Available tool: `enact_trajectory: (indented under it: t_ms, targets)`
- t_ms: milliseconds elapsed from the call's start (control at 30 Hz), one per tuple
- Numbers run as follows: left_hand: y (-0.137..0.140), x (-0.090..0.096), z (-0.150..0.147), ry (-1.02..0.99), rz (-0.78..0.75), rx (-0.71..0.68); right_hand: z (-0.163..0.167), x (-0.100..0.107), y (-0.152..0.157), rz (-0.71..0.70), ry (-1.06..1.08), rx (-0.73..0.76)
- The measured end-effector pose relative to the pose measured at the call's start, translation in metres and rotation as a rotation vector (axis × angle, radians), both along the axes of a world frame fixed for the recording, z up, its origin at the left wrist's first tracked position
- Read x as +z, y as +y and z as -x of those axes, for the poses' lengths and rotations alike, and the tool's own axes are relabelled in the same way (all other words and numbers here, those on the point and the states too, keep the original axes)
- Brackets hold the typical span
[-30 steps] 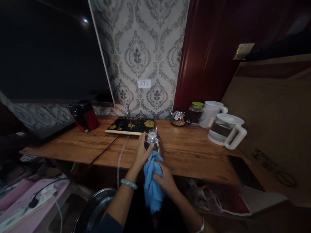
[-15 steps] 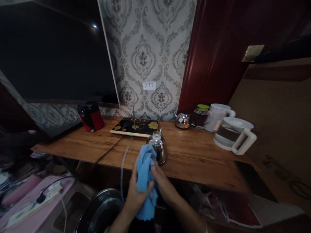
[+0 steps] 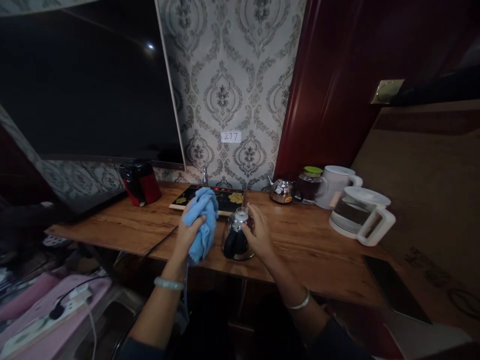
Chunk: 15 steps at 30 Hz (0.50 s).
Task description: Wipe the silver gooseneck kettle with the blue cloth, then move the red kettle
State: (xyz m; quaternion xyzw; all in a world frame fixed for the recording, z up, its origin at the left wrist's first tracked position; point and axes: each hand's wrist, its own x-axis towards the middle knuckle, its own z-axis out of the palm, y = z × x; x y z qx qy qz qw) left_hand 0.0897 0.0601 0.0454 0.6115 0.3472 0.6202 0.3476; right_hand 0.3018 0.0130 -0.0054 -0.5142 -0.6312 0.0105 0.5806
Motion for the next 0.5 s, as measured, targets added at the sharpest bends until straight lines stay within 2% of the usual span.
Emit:
enact_trajectory:
  t_ms: [100, 167, 233, 367, 500]
  targets:
    - [0.027, 0.01, -0.029, 0.068, -0.009, -0.261, 0.0, -0.014, 0.017, 0.046, -0.069, 0.039]
    - [0.038, 0.004, -0.047, 0.129, 0.081, -0.448, 0.001, -0.022, 0.021, 0.05, -0.087, 0.051]
    - [0.045, -0.008, -0.06, 0.179, 0.186, -0.537, 0.002, -0.026, 0.02, 0.038, -0.094, 0.041]
    - [0.054, -0.025, -0.067, 0.184, 0.27, -0.437, 0.003, -0.028, 0.017, 0.042, -0.112, 0.022]
    - [0.066, -0.025, -0.067, 0.202, 0.342, -0.35, 0.003, -0.027, 0.016, 0.045, -0.124, 0.02]
